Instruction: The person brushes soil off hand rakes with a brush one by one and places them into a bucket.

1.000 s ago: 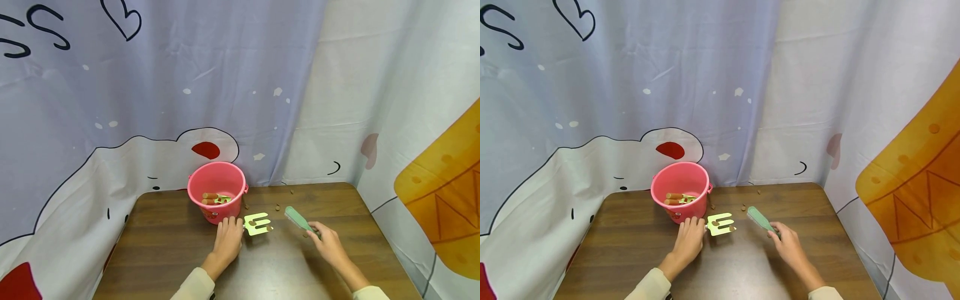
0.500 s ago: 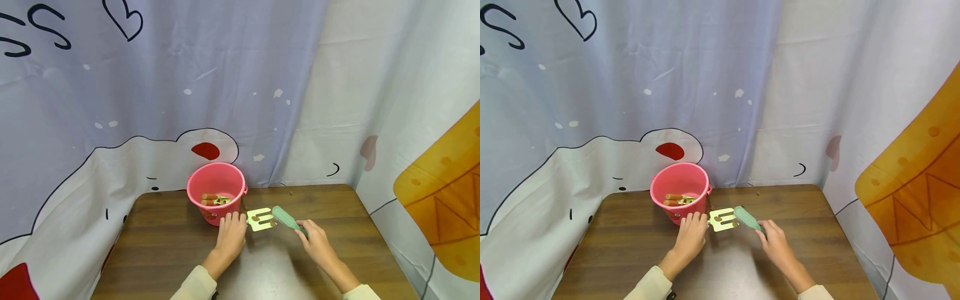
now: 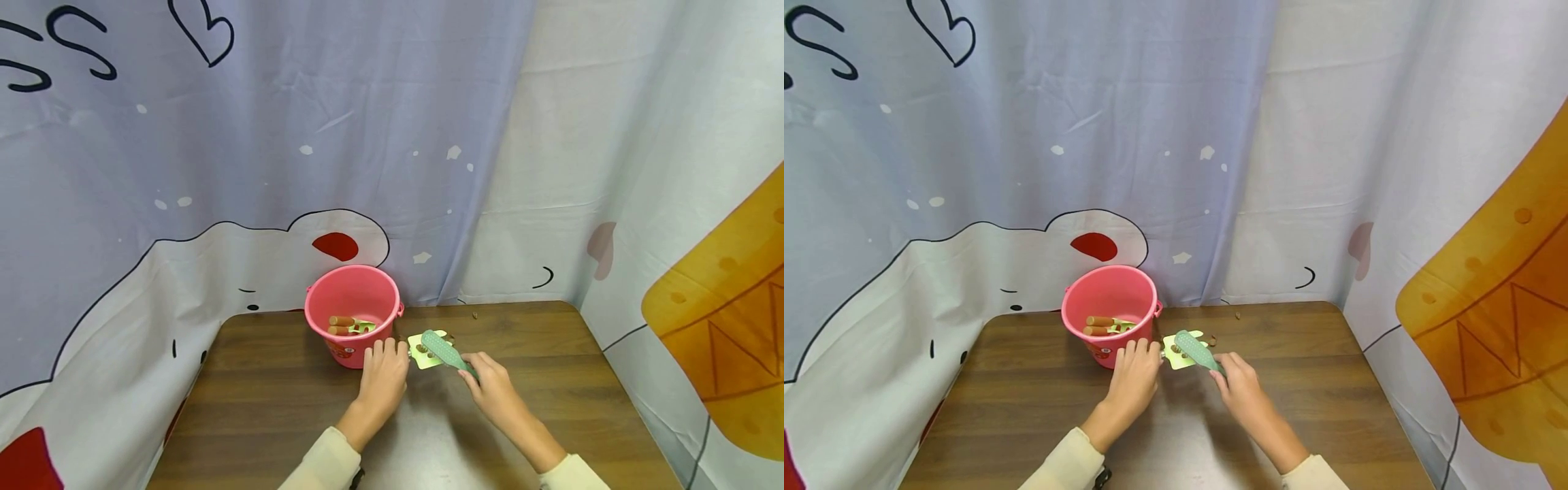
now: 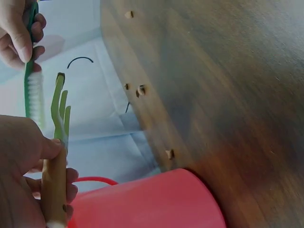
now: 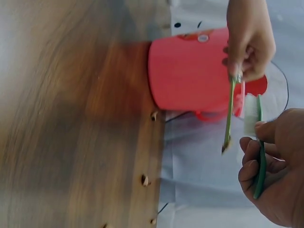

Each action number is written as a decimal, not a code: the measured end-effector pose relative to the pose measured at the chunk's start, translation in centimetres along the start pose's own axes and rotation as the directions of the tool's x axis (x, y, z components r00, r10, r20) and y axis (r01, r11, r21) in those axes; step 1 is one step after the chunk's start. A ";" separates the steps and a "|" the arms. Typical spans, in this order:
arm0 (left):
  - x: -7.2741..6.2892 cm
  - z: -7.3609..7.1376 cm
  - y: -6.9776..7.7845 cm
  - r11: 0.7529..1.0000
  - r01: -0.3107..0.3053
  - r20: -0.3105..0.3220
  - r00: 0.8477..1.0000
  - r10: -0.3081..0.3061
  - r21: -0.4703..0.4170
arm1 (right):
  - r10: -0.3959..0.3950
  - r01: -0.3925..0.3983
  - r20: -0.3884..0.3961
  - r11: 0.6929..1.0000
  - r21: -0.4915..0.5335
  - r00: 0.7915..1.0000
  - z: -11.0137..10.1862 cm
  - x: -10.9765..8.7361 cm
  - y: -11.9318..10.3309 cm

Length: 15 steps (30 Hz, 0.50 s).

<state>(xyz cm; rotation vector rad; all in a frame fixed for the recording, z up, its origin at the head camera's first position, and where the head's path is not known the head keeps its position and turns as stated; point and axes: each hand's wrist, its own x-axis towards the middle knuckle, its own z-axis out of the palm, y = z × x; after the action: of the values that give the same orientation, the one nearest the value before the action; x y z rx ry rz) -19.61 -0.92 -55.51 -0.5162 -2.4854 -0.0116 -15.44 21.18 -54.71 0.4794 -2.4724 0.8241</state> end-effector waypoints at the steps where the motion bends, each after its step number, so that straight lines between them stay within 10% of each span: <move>1: 0.1 0.0 0.1 1.000 0.000 -0.007 1.000 0.000 0.000 | -0.022 0.022 -0.004 1.000 -0.009 1.000 0.2 0.1 -0.2; 15: 0.4 -0.3 0.6 1.000 0.015 0.035 0.999 -0.016 0.021 | -0.075 0.075 0.006 0.987 -0.142 0.997 0.6 0.5 -0.6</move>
<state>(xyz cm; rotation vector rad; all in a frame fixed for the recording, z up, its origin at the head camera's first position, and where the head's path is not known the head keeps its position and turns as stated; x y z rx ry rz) -19.52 -0.26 -55.07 -0.4922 -2.5215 0.0170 -15.79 20.23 -54.61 0.5180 -2.4757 0.6129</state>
